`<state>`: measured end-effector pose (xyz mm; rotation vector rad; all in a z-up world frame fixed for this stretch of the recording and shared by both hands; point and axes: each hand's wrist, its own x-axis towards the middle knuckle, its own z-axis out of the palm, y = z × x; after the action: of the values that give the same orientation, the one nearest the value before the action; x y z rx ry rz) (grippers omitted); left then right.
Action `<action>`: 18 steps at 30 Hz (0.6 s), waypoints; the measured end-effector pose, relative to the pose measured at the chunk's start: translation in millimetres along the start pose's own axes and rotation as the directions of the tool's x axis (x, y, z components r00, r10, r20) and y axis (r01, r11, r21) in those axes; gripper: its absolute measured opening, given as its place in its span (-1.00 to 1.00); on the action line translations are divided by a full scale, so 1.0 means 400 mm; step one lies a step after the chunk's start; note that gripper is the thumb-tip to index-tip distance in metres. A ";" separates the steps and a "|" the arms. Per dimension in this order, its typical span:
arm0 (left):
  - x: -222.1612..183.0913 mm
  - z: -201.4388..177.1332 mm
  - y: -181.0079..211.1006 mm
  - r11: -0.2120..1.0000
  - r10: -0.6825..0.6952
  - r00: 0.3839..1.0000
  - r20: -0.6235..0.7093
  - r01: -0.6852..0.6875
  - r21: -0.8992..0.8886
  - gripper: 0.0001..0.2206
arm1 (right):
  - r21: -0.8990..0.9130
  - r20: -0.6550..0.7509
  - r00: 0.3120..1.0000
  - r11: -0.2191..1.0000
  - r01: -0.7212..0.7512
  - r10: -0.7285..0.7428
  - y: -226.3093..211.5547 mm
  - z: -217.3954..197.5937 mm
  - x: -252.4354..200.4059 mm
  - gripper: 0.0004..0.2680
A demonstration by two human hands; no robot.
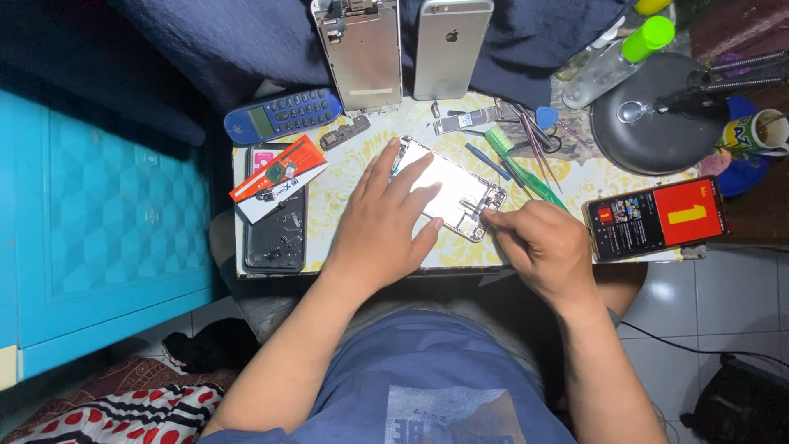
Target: Fastening internal screws into a smartphone during a repair process using a precision screwdriver.
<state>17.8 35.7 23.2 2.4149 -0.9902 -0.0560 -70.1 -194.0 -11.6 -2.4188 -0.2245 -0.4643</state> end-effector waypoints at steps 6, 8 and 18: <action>-0.001 0.006 -0.004 1.000 0.020 1.000 -0.013 -0.019 0.017 -0.67 | 0.000 0.037 0.999 1.000 -0.008 0.008 -0.018 -0.012 0.016 -0.97; 0.000 0.002 -0.003 1.000 0.013 1.000 -0.008 -0.013 0.016 -0.67 | 0.008 0.050 0.999 1.000 -0.001 0.001 -0.021 -0.015 0.021 -0.97; 0.000 0.009 -0.005 1.000 0.014 1.000 -0.009 -0.014 0.010 -0.67 | -0.003 0.065 0.997 0.999 -0.038 0.038 -0.006 -0.011 0.005 -0.98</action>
<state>18.2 35.2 19.1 2.4146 -1.0050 -0.0350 -70.1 -194.8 -6.0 -2.4375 -0.2055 -0.3689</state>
